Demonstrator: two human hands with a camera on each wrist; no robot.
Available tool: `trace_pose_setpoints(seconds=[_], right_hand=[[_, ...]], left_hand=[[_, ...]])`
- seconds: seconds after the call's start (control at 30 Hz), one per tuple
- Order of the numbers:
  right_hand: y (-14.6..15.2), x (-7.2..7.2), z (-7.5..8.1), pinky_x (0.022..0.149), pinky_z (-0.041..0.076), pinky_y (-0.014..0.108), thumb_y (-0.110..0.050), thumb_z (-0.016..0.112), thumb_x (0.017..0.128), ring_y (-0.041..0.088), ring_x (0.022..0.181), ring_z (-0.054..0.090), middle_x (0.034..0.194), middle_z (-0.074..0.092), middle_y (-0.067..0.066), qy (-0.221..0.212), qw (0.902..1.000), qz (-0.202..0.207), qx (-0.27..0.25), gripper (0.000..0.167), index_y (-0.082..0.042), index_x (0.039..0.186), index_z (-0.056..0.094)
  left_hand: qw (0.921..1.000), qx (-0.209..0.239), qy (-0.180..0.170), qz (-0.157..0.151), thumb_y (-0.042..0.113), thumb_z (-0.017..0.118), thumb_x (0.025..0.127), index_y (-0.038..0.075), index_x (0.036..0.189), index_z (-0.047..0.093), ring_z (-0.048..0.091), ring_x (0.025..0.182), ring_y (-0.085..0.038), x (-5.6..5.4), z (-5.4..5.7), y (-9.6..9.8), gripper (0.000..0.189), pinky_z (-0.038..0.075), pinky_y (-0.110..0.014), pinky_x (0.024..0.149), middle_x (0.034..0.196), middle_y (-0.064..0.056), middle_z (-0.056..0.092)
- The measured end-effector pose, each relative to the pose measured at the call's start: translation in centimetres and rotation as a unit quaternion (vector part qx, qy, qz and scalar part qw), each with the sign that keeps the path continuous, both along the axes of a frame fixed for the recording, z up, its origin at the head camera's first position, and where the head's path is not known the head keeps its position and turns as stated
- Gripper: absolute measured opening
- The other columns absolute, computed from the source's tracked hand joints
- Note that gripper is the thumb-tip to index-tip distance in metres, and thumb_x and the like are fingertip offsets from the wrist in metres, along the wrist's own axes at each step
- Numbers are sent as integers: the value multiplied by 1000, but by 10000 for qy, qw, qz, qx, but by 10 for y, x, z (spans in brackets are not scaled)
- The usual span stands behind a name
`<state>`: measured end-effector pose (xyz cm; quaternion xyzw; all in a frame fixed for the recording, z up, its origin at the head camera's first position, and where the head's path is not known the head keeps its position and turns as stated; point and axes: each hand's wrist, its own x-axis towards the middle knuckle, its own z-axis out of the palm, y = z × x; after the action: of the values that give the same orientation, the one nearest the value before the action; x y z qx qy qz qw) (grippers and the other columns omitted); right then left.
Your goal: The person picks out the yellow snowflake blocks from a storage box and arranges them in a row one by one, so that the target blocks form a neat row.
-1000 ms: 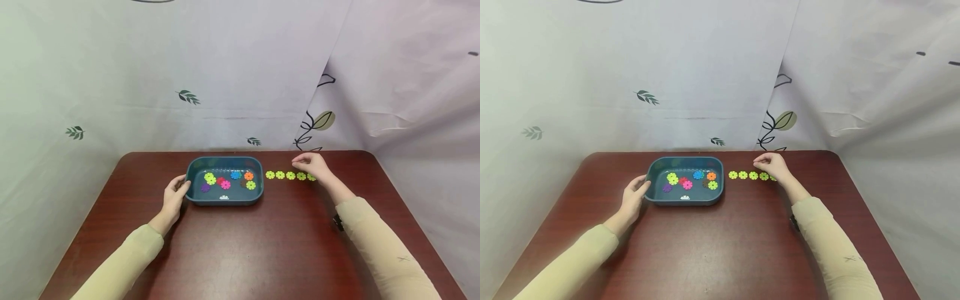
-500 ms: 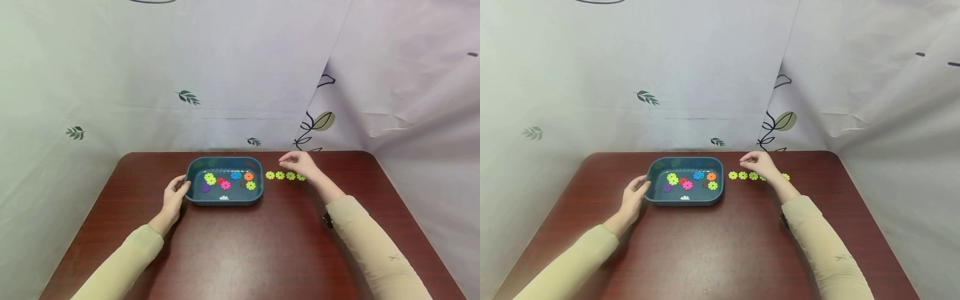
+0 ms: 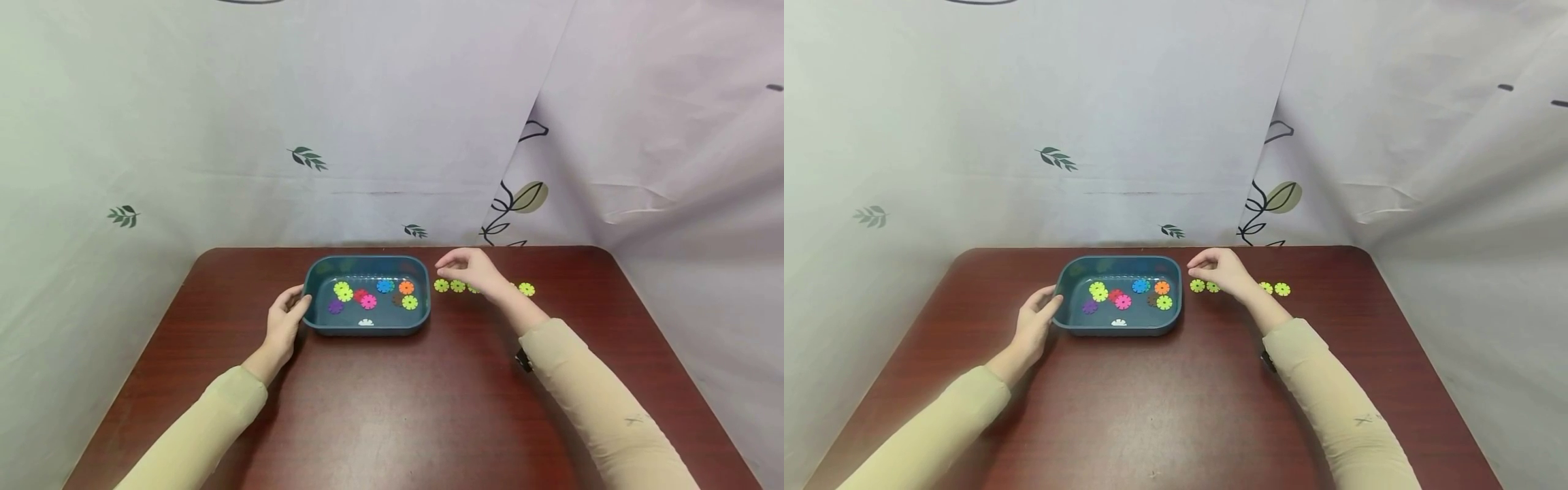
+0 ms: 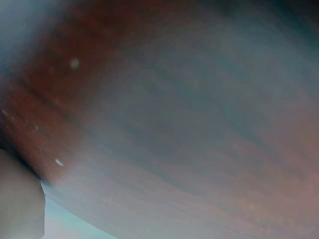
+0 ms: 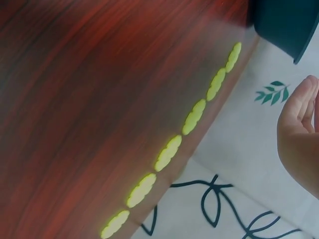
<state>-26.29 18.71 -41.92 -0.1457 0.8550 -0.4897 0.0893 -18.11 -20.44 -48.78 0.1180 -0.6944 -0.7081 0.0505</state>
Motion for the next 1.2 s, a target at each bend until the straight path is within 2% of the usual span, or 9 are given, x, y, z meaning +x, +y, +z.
trace_pose_setpoints(seconds=[0.07,0.23,0.3,0.43,0.53,0.63,0.73,1.0,1.2], right_hand=[[-4,0,0,82,60,47,-14,77,98,32,94,74,105,79,15,-11,10000,46,1,23,1,116,77],[-14,1,1,80,61,48,-12,77,97,46,100,71,103,79,15,-10,9997,203,-138,18,-1,112,78],[-18,2,2,80,60,49,-11,78,97,47,100,71,102,78,16,7,9996,239,-172,17,-1,111,79],[-25,0,3,82,60,51,-11,79,96,32,93,72,103,78,15,63,9993,338,-124,17,-2,110,79],[-29,-2,4,83,61,47,-10,80,95,19,89,72,106,78,15,88,9987,500,-90,20,0,112,78],[-34,-5,6,83,62,36,-8,80,95,15,90,72,108,79,15,88,9975,694,-53,23,2,114,77],[-40,-7,6,83,62,29,-5,81,93,17,92,74,108,79,15,147,9955,928,69,22,2,113,77],[-56,-13,8,82,64,33,0,81,91,18,87,73,98,79,13,406,9831,1687,588,20,3,110,77],[-65,-19,8,82,63,31,-2,83,90,16,87,71,97,78,8,533,9674,2160,1207,20,0,109,78]], left_hand=[[10000,3,34,24,11,62,107,-6,145,54,64,97,4,0,0,0,43,54,-11,82,99,24,68],[10000,7,56,47,10,62,107,-7,144,54,65,97,3,1,1,1,42,54,-11,82,99,23,68],[10000,2,40,30,11,62,107,-7,145,54,65,98,3,2,1,1,42,54,-11,83,99,25,69],[10000,19,36,26,11,62,107,-8,145,54,64,98,3,1,0,0,43,53,-11,84,99,25,68],[9999,33,90,47,9,62,107,-8,143,55,65,97,3,1,0,1,41,54,-11,83,100,24,69],[9998,69,178,50,8,63,106,-9,142,56,66,97,2,0,-2,1,40,55,-11,83,102,20,69],[9997,83,235,29,8,63,106,-8,140,56,66,97,2,-1,-3,0,39,55,-11,83,103,18,70],[9998,-3,182,-5,10,61,107,-5,142,56,65,98,3,-3,-4,0,38,54,-11,85,101,24,68],[9999,-8,145,-4,9,61,107,-5,142,56,65,99,1,-3,-4,0,38,55,-12,85,102,22,69]])
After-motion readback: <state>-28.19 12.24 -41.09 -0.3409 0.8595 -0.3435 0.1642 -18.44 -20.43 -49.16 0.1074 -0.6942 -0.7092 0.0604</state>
